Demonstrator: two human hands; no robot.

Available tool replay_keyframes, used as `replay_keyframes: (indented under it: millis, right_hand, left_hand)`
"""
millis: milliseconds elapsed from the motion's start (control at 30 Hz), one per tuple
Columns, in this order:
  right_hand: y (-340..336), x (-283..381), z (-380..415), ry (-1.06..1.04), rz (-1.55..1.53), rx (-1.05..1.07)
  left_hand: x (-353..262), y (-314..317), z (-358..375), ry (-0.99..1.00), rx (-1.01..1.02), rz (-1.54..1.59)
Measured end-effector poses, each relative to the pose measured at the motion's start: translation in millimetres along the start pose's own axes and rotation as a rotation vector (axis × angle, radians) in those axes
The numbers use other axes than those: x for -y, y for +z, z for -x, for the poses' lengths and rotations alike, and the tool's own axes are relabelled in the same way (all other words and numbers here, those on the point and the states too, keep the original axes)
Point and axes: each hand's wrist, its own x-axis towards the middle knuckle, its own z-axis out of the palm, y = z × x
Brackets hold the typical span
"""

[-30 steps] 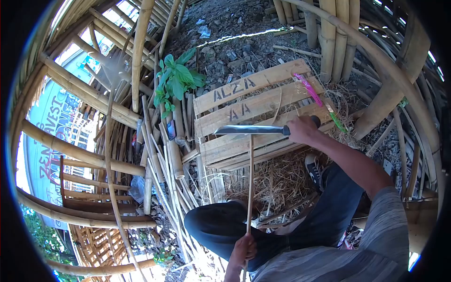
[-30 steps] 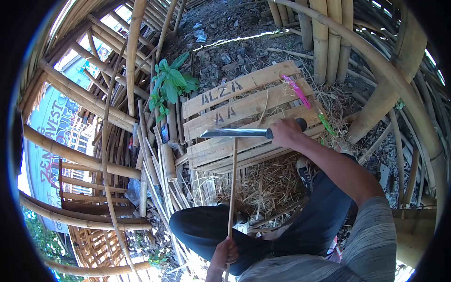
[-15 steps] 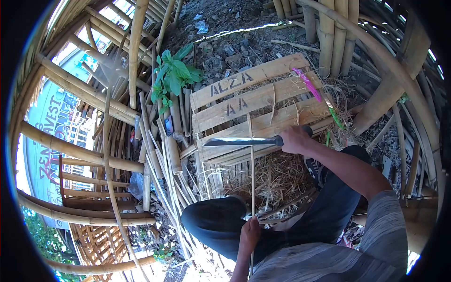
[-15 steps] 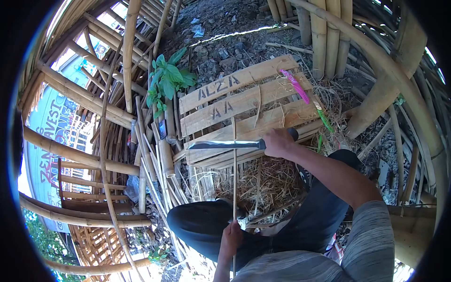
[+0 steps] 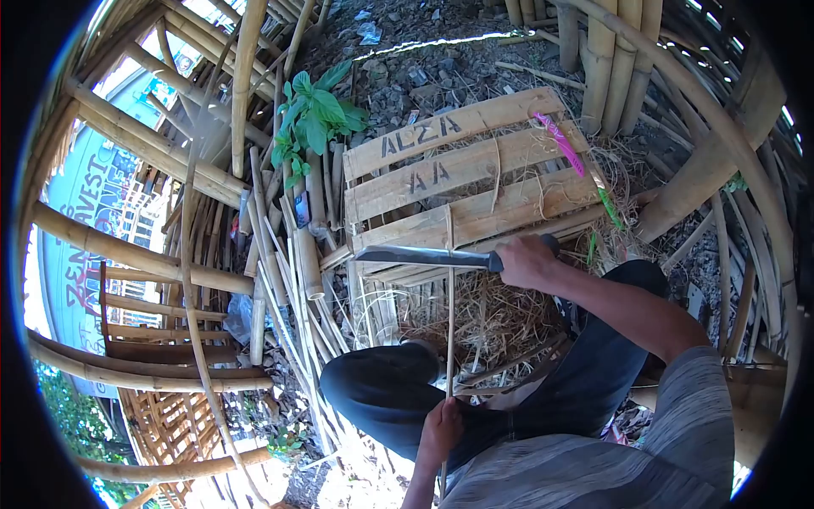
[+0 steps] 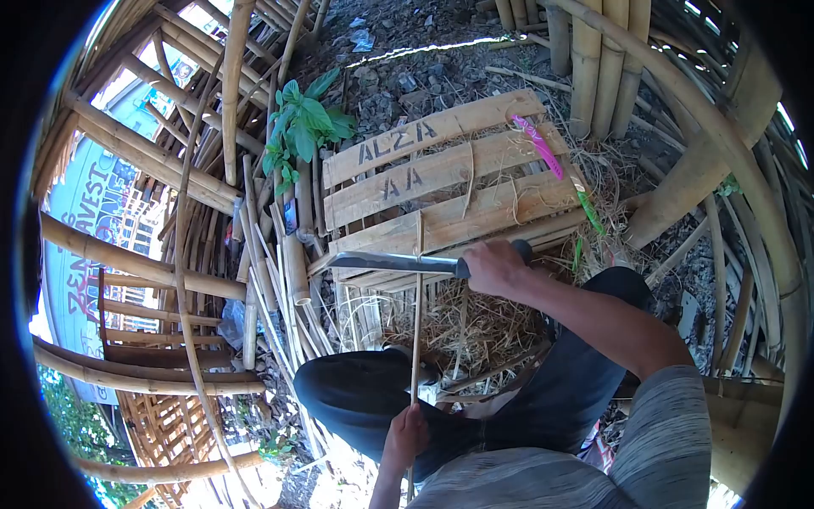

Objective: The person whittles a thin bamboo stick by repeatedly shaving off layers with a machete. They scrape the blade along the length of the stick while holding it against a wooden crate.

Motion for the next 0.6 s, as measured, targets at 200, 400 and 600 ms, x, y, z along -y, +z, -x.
replay_keyframes:
  millis: [200,400,600]
  right_hand:
    - [4,-19,-8,-0.113,0.056,0.094]
    - [8,4,5,-0.065,0.022,0.131]
    - [-8,-34,-18,0.081,0.035,-0.006]
  left_hand:
    - [19,-2,26,0.082,-0.102,-0.271]
    - [18,-29,29,-0.075,-0.061,-0.121]
    - [161,-101,42,0.504,-0.072,-0.653]
